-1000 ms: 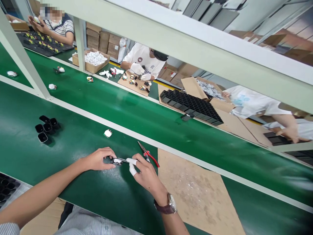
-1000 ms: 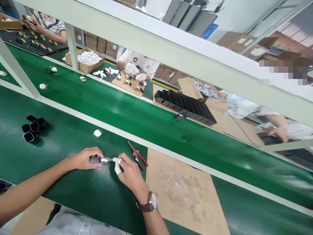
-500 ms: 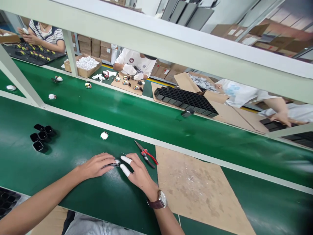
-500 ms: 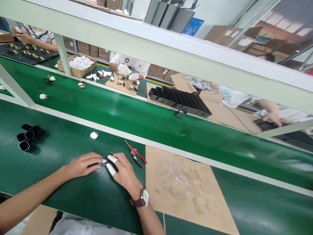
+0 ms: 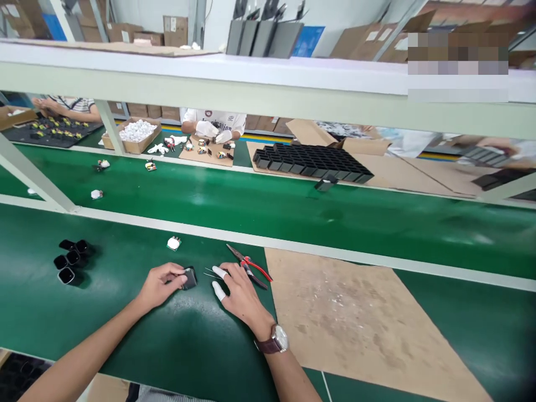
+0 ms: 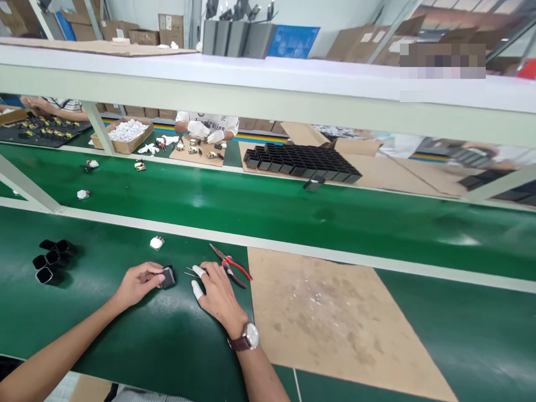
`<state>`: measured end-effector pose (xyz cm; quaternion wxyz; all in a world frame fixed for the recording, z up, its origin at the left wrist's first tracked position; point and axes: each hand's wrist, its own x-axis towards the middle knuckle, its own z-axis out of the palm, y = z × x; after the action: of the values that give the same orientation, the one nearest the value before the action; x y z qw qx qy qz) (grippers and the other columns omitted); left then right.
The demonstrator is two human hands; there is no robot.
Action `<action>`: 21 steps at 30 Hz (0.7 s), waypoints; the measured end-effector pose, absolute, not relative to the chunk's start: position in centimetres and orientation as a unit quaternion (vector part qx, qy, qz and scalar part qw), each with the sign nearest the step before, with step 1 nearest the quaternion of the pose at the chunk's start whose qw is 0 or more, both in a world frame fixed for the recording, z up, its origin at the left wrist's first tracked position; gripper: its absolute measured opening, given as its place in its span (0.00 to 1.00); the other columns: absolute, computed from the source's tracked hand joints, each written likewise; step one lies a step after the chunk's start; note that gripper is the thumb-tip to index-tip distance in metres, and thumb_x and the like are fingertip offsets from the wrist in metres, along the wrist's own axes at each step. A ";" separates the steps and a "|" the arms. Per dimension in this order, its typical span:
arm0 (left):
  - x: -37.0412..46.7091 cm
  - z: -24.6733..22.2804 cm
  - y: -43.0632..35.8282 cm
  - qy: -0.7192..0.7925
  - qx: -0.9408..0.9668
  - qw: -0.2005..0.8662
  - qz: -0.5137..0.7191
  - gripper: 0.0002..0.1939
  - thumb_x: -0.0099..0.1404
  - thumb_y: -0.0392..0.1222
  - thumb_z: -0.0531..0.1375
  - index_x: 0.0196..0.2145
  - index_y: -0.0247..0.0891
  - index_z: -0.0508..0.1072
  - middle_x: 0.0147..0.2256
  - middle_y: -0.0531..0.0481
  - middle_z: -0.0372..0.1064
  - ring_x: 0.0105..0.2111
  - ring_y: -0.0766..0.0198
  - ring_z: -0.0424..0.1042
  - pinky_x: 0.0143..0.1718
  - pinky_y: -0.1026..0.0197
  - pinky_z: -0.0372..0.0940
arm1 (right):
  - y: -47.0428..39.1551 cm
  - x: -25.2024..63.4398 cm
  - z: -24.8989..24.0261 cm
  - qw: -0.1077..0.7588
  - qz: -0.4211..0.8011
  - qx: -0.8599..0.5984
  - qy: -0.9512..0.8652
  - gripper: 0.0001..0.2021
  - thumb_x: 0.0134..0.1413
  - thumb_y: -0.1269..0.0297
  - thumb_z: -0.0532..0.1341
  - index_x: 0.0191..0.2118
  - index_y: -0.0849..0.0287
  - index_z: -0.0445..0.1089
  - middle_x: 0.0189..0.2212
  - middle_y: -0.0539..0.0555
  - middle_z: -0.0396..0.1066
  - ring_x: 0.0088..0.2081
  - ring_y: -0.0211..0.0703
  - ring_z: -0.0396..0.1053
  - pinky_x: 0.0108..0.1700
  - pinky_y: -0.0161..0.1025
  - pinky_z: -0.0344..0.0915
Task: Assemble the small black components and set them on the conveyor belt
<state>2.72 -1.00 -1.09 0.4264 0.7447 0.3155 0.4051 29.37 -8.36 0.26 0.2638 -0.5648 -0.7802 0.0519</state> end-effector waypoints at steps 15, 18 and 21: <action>2.6 6.2 17.2 0.524 0.753 0.107 0.383 0.05 0.65 0.39 0.61 0.33 0.37 0.76 0.37 0.41 0.76 0.37 0.52 0.78 0.46 0.48 0.76 | -7.6 30.1 -2.5 0.323 -0.092 -0.577 -0.744 0.16 0.64 0.78 0.53 0.51 0.58 0.72 0.48 0.60 0.71 0.46 0.54 0.71 0.49 0.52 0.72; 4.3 8.2 14.5 0.502 0.770 0.088 0.384 0.08 0.66 0.37 0.58 0.41 0.37 0.77 0.48 0.36 0.75 0.53 0.46 0.75 0.57 0.43 0.70 | -7.6 29.7 -2.2 0.346 -0.076 -0.559 -0.750 0.17 0.65 0.78 0.53 0.54 0.59 0.71 0.49 0.61 0.71 0.47 0.54 0.71 0.49 0.52 0.72; 5.8 11.3 7.5 0.340 0.862 0.108 0.360 0.14 0.72 0.36 0.52 0.48 0.42 0.75 0.54 0.42 0.75 0.57 0.53 0.73 0.59 0.46 0.71 | -7.6 29.3 -2.0 0.356 -0.057 -0.539 -0.761 0.17 0.66 0.77 0.54 0.56 0.59 0.70 0.48 0.61 0.72 0.47 0.53 0.70 0.49 0.51 0.72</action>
<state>5.84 7.46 11.32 0.1079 0.8621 0.3399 0.3601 29.29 -7.56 -2.05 0.3555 -0.5391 -0.7614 -0.0565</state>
